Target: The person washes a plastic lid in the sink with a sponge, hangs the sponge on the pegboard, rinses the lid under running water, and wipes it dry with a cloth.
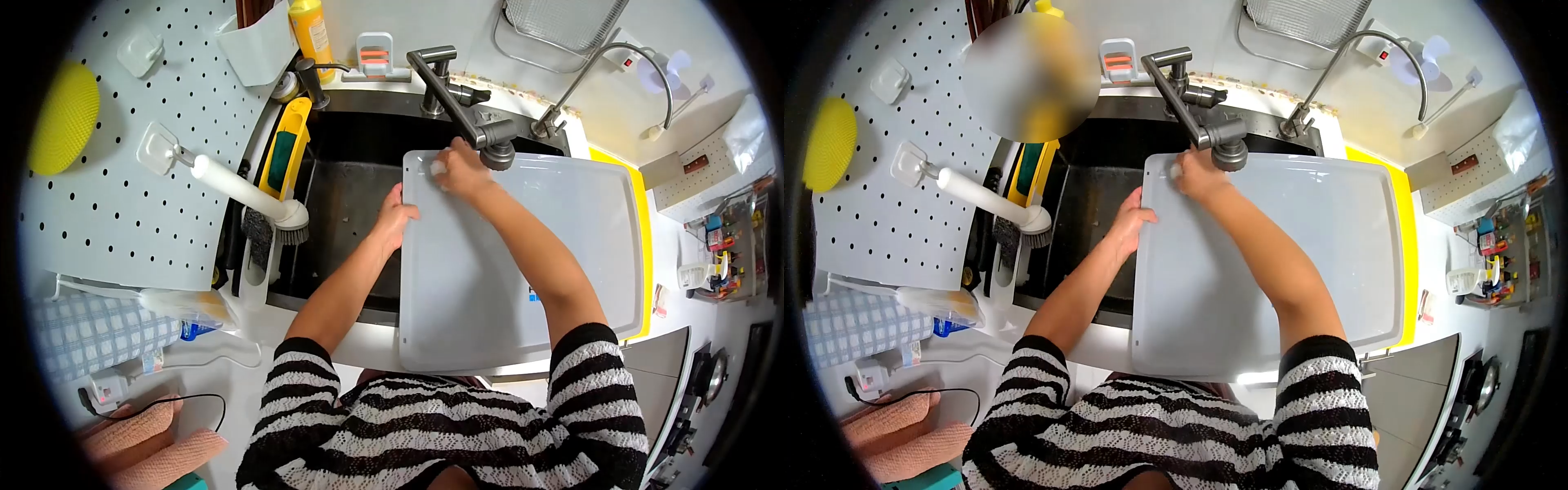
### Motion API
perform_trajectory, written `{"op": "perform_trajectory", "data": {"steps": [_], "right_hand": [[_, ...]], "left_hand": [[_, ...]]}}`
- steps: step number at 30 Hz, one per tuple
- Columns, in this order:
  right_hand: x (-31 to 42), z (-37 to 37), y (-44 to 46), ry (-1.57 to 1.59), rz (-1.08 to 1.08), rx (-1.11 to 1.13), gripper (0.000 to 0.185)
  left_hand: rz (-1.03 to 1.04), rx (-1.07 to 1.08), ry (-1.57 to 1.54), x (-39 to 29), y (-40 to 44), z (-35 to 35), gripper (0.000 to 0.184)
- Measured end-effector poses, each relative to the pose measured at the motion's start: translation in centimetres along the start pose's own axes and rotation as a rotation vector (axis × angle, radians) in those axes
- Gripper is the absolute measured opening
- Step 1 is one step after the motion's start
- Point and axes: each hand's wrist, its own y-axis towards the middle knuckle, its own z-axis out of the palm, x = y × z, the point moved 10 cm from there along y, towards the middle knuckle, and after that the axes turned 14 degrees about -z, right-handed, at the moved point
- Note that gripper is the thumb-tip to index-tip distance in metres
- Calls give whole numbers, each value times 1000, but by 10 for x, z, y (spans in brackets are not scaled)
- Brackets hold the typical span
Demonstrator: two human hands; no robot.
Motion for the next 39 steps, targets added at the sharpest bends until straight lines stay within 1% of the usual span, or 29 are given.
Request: {"op": "perform_trajectory", "data": {"steps": [1, 3, 7, 9, 10, 12, 14, 16, 17, 18, 19, 20, 22, 23, 24, 25, 26, 27, 28, 30, 31, 32, 34, 35, 37, 39], "right_hand": [[-1, 3, -2, 0, 0, 7, 28], [-15, 2, -7, 18, 159, 11, 27], [-5, 4, 5, -26, 174, 33, 24], [15, 3, 17, -94, 84, 20, 22], [20, 6, 20, -93, 89, 21, 22], [32, 12, 27, -108, 52, 48, 16], [35, 13, 23, -64, 17, 38, 16], [50, 15, 12, 60, -139, 53, 19], [51, 11, 5, 59, -138, 53, 19], [60, 10, -1, 161, -205, 89, 22], [67, 11, -5, 265, -270, 126, 27], [66, 12, -3, 266, -264, 122, 27], [78, -23, 3, 351, -431, -289, 32], [85, -27, 9, 324, -489, -343, 31], [79, -26, 15, 313, -468, -353, 31], [69, -16, 23, 244, -413, -290, 33], [57, -9, 28, 178, -356, -228, 36], [48, -14, 26, 162, -353, -290, 33], [37, -14, 19, 153, -329, -300, 33], [25, -25, -2, -56, -337, -338, 31], [8, -27, -18, -65, -287, -404, 23], [-11, -31, -31, -41, -175, -360, 24], [-37, -52, -53, -291, -57, -321, 26], [-44, -64, -63, -306, -38, -326, 26], [-66, -67, -84, -311, 105, -139, 28], [-68, -65, -95, -297, 168, -129, 30]], "left_hand": [[-3, -1, -6, 1, 0, -1, 60], [-7, 23, 10, -1, 1, 0, 60], [-6, 22, 13, -5, -5, 5, 61], [17, 4, 44, -5, -3, 3, 61], [13, 5, 45, -2, 0, 1, 61], [19, -13, 34, -1, 3, -6, 62], [19, -2, 52, -6, 3, -8, 62], [13, 10, 61, -7, -1, -7, 62], [-18, -14, 65, -5, -2, -8, 62], [-47, -36, 71, -5, -1, -8, 62], [-47, -33, 73, -7, -3, -5, 62], [-28, -10, 52, -10, -6, 0, 61], [-24, 20, 45, -7, -8, 4, 61], [-6, 14, 72, -6, -5, 5, 60], [7, 13, 100, -3, -3, 8, 59], [-4, 36, 115, -1, 0, 11, 59], [39, 41, 106, -6, -1, 10, 59], [80, 44, 96, -10, -2, 9, 58], [67, 64, 110, -9, -3, 11, 58], [114, -7, 101, -17, -6, 8, 57], [96, -13, 103, -14, -5, 6, 57], [89, 7, 107, -11, -2, 4, 57], [108, 25, 90, -9, 4, -2, 56], [103, 48, 98, -10, 4, 1, 56], [71, 7, 90, -8, 3, -1, 57], [38, 34, 94, -4, 5, 2, 55]]}}
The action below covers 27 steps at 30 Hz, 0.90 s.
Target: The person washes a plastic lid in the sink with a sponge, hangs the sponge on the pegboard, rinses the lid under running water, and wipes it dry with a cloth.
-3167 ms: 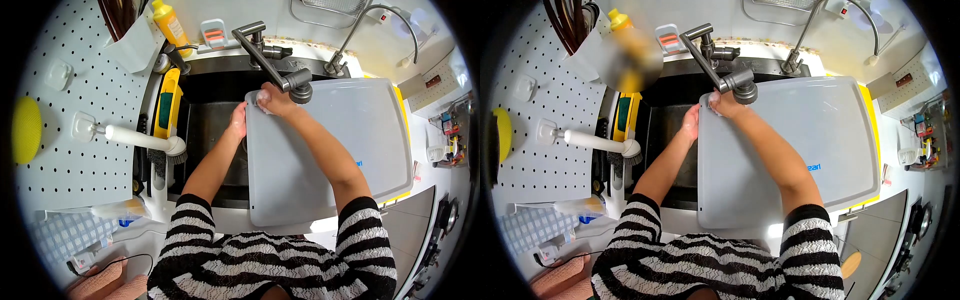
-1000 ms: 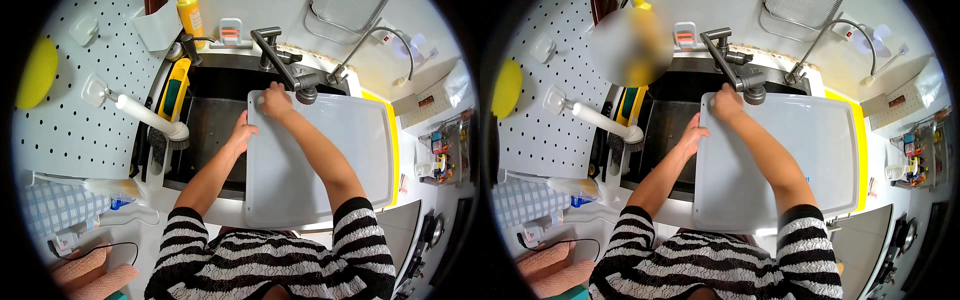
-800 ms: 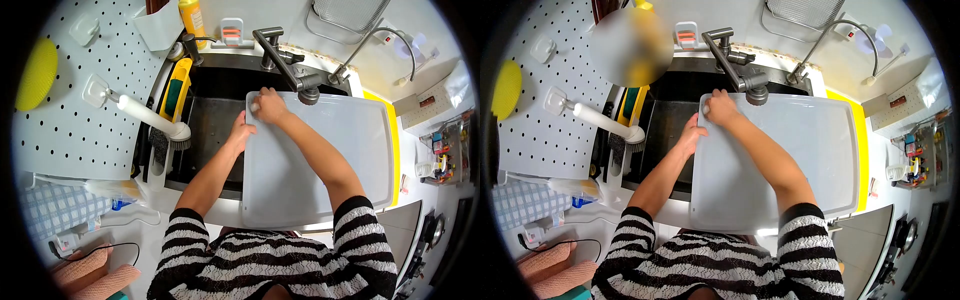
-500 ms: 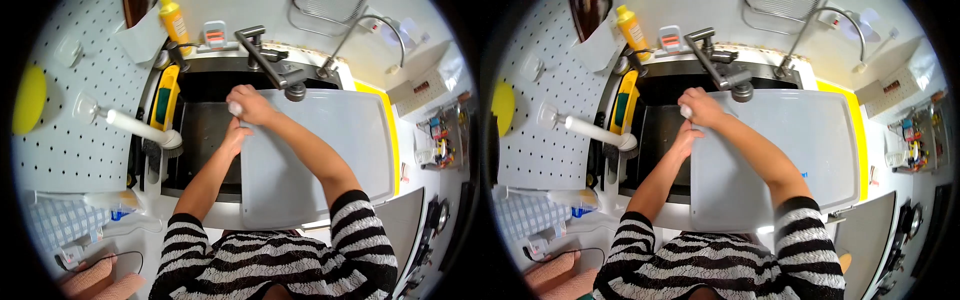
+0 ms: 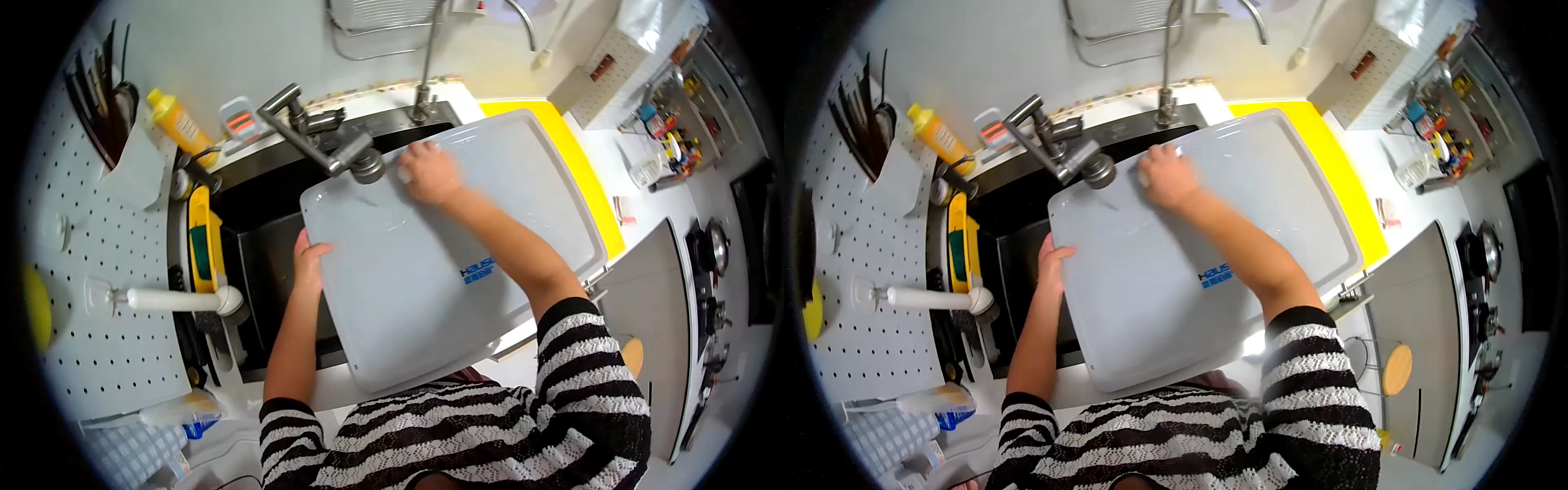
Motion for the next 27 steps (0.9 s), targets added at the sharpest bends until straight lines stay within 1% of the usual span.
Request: {"op": "perform_trajectory", "data": {"steps": [1, 3, 5, 7, 8, 9, 10, 12, 13, 14, 15, 17, 18, 20, 22, 23, 24, 26, 27], "right_hand": [[2, 6, -3, 26, 36, 20, 32], [24, 40, 2, 161, -74, 25, 31], [39, 42, 5, 177, -147, -10, 31], [22, 33, 5, 204, -106, -34, 30], [0, 35, 4, 181, -34, -18, 30], [-20, 31, 1, 161, 33, 1, 30], [-42, 29, -5, 90, 100, 80, 31], [-76, 9, -23, -65, 206, 33, 34], [-81, -13, -35, -50, 222, -15, 39], [-83, -21, -45, -5, 229, 7, 45], [-77, -31, -52, -4, 194, -32, 50], [-55, -39, -62, 81, 154, 16, 52], [-40, -44, -65, 96, 137, 14, 52], [5, -50, -73, 222, -80, 10, 55], [40, -46, -84, 339, -233, 34, 55], [50, -46, -90, 388, -306, 52, 56], [45, -48, -96, 374, -281, 49, 56], [33, -52, -108, 449, -224, 28, 58], [27, -58, -112, 436, -206, 25, 58]], "left_hand": [[-24, 2, -4, 3, 1, 0, 54], [-35, -7, 41, 8, 1, -4, 52], [-68, -91, 91, 11, 1, -9, 48], [-72, -86, 101, 14, 5, -15, 47], [-74, -104, 94, 16, 8, -21, 45], [-79, -95, 101, 18, 11, -22, 45], [-70, -113, 114, 18, 12, -26, 44], [-68, -138, 126, 16, 10, -27, 43], [-41, -107, 176, 8, 6, -18, 42], [-18, -87, 225, 3, 2, -15, 41], [4, -123, 217, -1, 2, -17, 39], [37, -187, 206, -13, 8, -22, 38], [57, -169, 260, -19, 15, -21, 38], [76, -150, 316, -29, 23, -21, 37], [44, -159, 368, -35, 35, -21, 31], [44, -136, 374, -39, 40, -19, 31], [52, -122, 390, -43, 43, -18, 29], [53, -81, 413, -43, 45, -10, 28], [57, -114, 429, -45, 42, -11, 28]]}}
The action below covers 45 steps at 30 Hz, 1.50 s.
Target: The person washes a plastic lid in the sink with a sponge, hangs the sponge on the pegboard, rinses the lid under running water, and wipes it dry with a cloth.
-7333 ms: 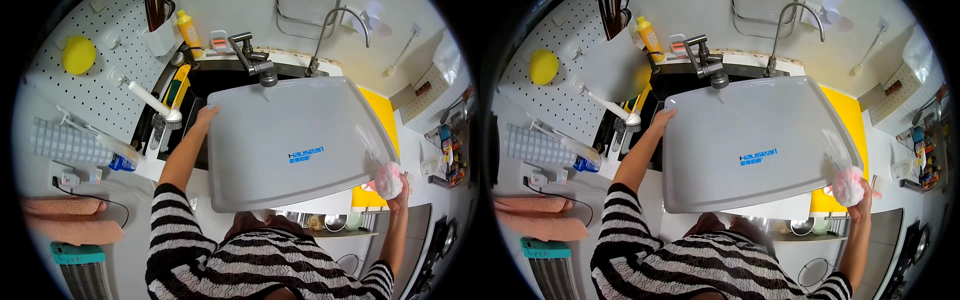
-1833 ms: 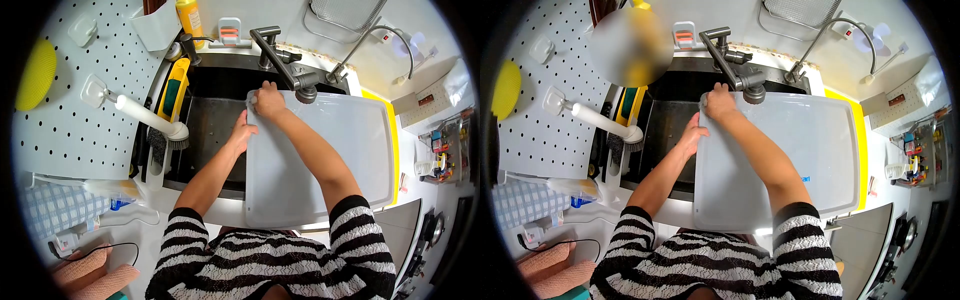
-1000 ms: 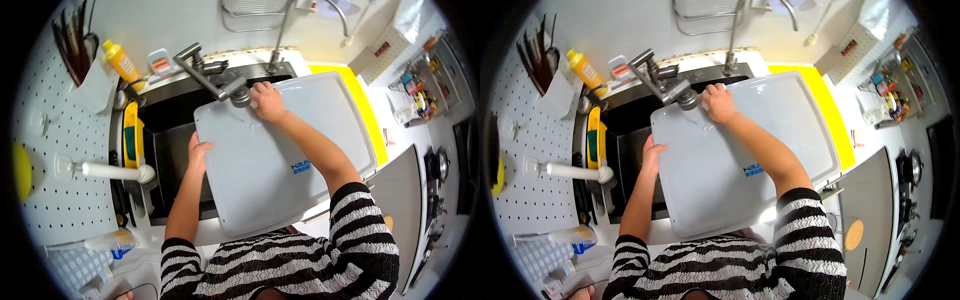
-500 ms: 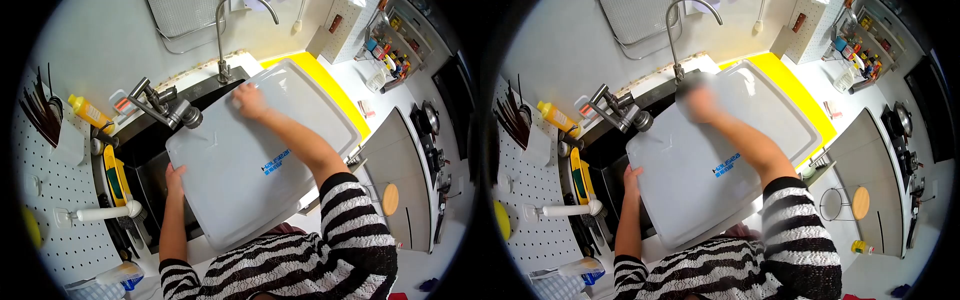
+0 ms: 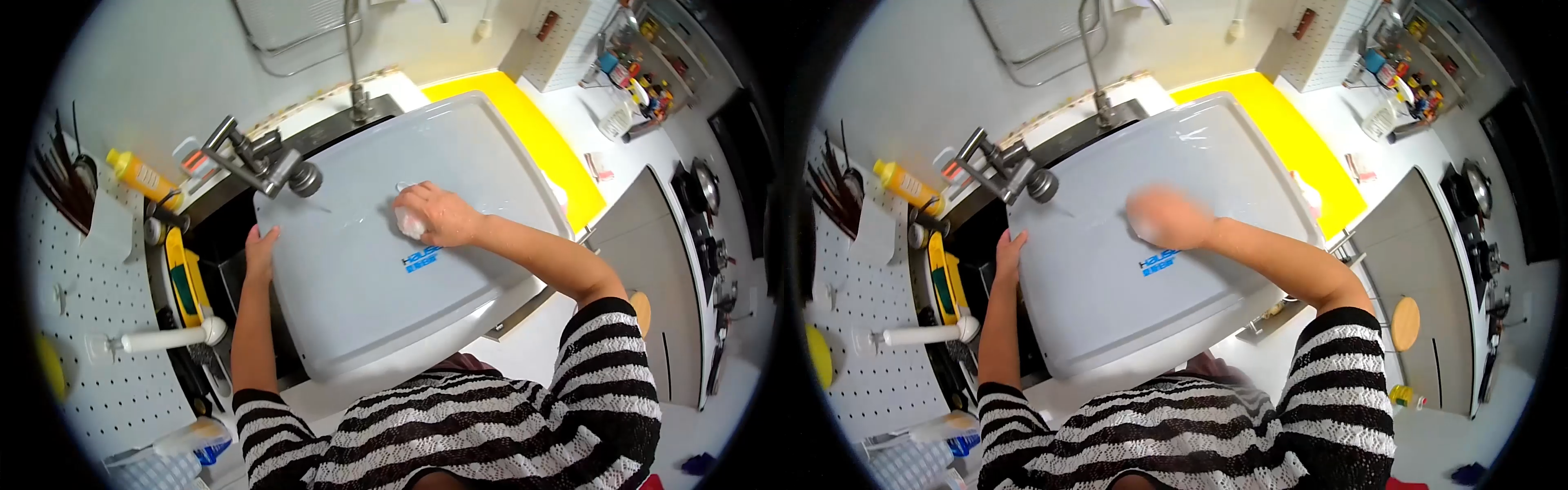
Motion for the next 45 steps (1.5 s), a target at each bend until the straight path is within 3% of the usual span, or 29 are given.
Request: {"op": "perform_trajectory", "data": {"steps": [2, 9, 12, 14, 17, 20, 21, 22, 24, 25, 28, 30, 36, 39, 42, 45], "right_hand": [[-19, -9, -13, -36, 196, 68, 59], [-31, -39, -68, -59, 260, -3, 55], [-71, -55, -81, -167, 406, 57, 52], [-108, -67, -92, -312, 462, -102, 48], [-96, -85, -59, -465, 477, -161, 46], [-85, -42, -28, -272, 420, -106, 46], [-66, -25, -16, -203, 226, -86, 50], [-55, -16, -14, -190, 208, -80, 50], [-11, 9, -5, 42, -92, -1, 54], [-6, 6, -4, 49, -95, 5, 54], [-10, -2, -18, 90, 69, 81, 59], [-38, -33, -36, 129, 273, -135, 59], [-95, -92, -120, 247, 856, -275, 55], [-120, -108, -158, 531, 894, -583, 47], [-109, -113, -161, 758, 968, -640, 45], [-99, -128, -141, 742, 863, -522, 47]], "left_hand": [[8, -21, 22, 1, 1, -5, 28], [-63, -141, 165, 14, 3, -23, 34], [-65, -185, 192, 14, 4, -25, 36], [-74, -241, 219, 15, -1, -28, 37], [-30, -218, 240, 6, -6, -24, 40], [-66, -209, 217, 13, 0, -28, 46], [-72, -236, 212, 13, -1, -31, 46], [-94, -204, 210, 17, -1, -28, 49], [-122, -175, 204, 22, -2, -27, 52], [-122, -119, 224, 22, -3, -22, 56], [-145, -86, 240, 21, -17, -10, 63], [-148, -113, 234, 24, -22, -12, 66], [-281, -29, 312, 45, -29, -12, 62], [-224, -15, 321, 39, -33, -4, 59], [-288, 10, 266, 46, -39, -1, 58], [-324, 82, 187, 62, -36, -9, 55]]}}
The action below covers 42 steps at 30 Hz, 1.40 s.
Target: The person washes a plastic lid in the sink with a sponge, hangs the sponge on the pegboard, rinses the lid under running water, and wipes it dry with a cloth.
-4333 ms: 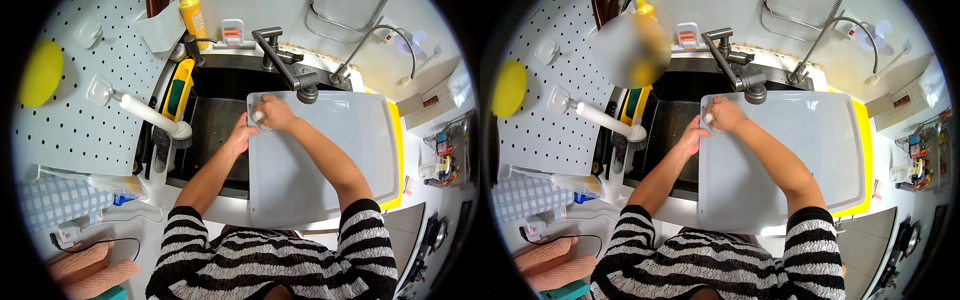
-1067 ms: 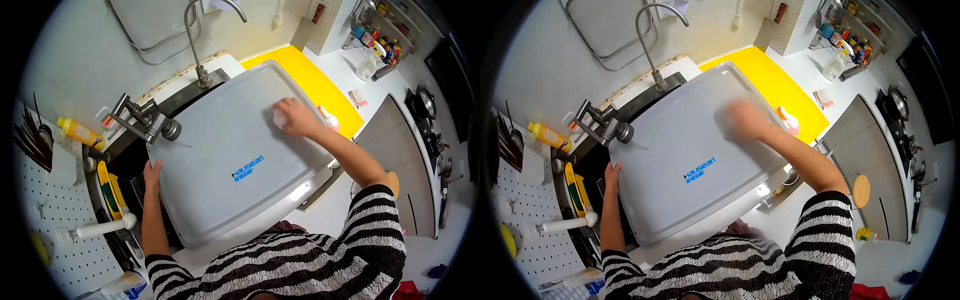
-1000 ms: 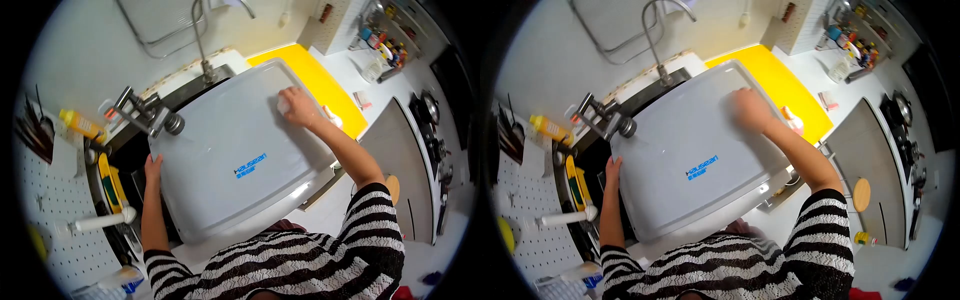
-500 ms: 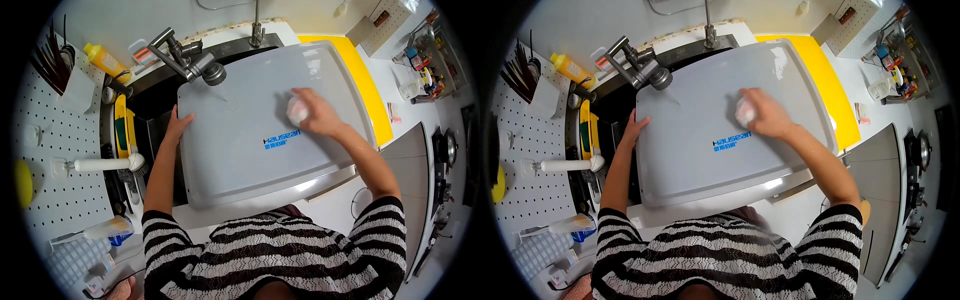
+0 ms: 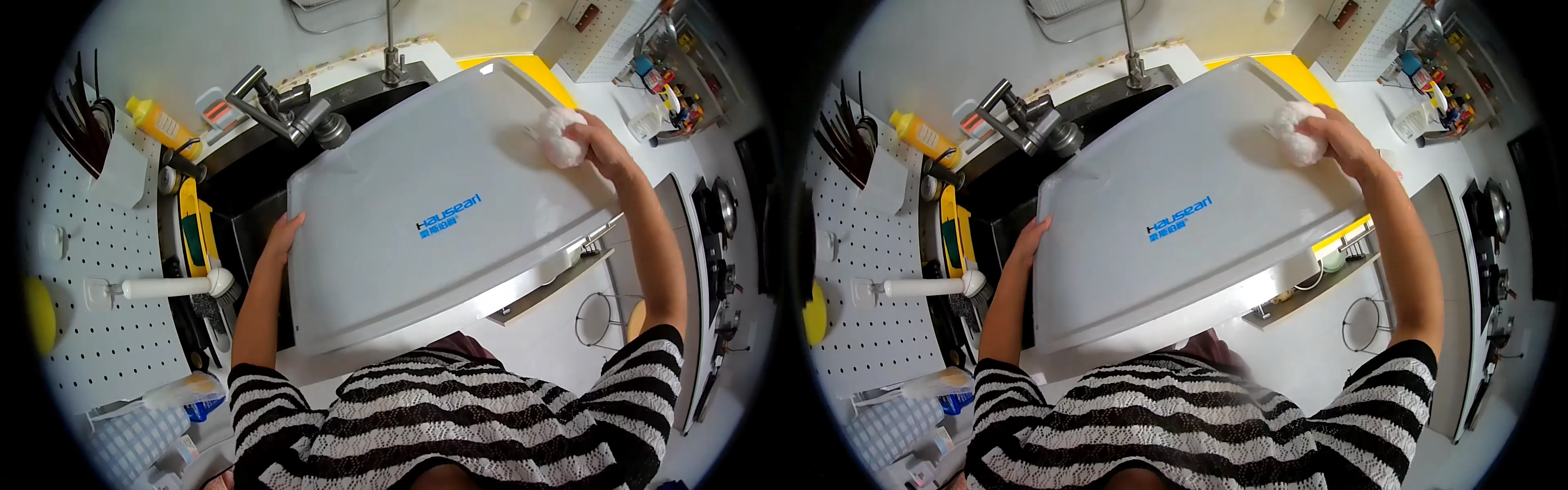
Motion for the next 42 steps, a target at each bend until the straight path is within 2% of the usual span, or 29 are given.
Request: {"op": "perform_trajectory", "data": {"steps": [2, 6, 7, 10, 12, 14, 15, 16, 17, 20, 21, 23, 25, 29, 31, 32, 33, 35, 36, 37, 39, 40, 41, 42], "right_hand": [[35, 11, -3, -86, -89, 76, 48], [86, -5, -8, -184, -168, 35, 51], [92, -6, -9, -156, -147, 84, 47], [97, -27, -12, -109, -213, 14, 50], [89, -40, -8, -12, -256, 6, 50], [87, -37, -13, 40, -264, -24, 49], [85, -38, -14, 96, -268, -53, 48], [82, -34, -11, 173, -289, 14, 46], [78, -37, -13, 207, -286, -51, 46], [66, -28, -13, 416, -275, -114, 44], [64, -25, -13, 424, -278, -104, 44], [53, -12, -7, 665, -171, -75, 43], [58, -3, 0, 728, -215, -58, 42], [61, 9, 17, 771, -245, -55, 41], [67, 16, 25, 756, -277, -62, 40], [70, 15, 28, 760, -295, -121, 41], [74, 12, 30, 763, -311, -181, 42], [72, 10, 36, 746, -279, -216, 39], [71, 3, 41, 751, -314, -269, 38], [69, -4, 46, 754, -348, -323, 37], [65, -9, 57, 843, -354, -307, 35], [67, -12, 58, 878, -376, -319, 36], [69, -14, 59, 913, -399, -331, 36], [69, -16, 59, 908, -390, -322, 35]], "left_hand": [[-37, 45, -19, 6, -4, -2, 50], [-5, 215, -76, 11, -11, -7, 47], [-22, 194, -62, 17, -10, -16, 47], [-54, 161, -64, 30, -11, -33, 46], [-68, 147, -85, 29, -22, -32, 45], [-136, 13, -89, 29, -43, -36, 44], [-126, 13, -91, 31, -45, -39, 44], [-158, 63, -120, 37, -46, -40, 44], [-191, 114, -148, 40, -48, -37, 43], [-275, 141, -268, 19, -115, 2, 39], [-169, 152, -294, -1, -149, 21, 35], [-55, 139, -328, -12, -173, 25, 32], [188, 30, -66, -25, -180, 11, 29], [328, -4, 93, -6, -149, -39, 23], [193, 386, -215, 29, -106, -65, 22], [-13, 751, -420, 50, -78, -71, 30], [-11, 742, -421, 26, -103, -39, 30], [-61, 59, -790, 15, -129, -41, 40], [12, 65, -771, 11, -132, -43, 49], [12, 57, -771, 18, -131, -45, 49], [369, 332, -741, 0, -140, -45, 54], [483, 403, -772, -1, -142, -50, 53], [485, 394, -770, -1, -140, -51, 53], [401, 733, -855, -7, -145, -27, 53]]}}
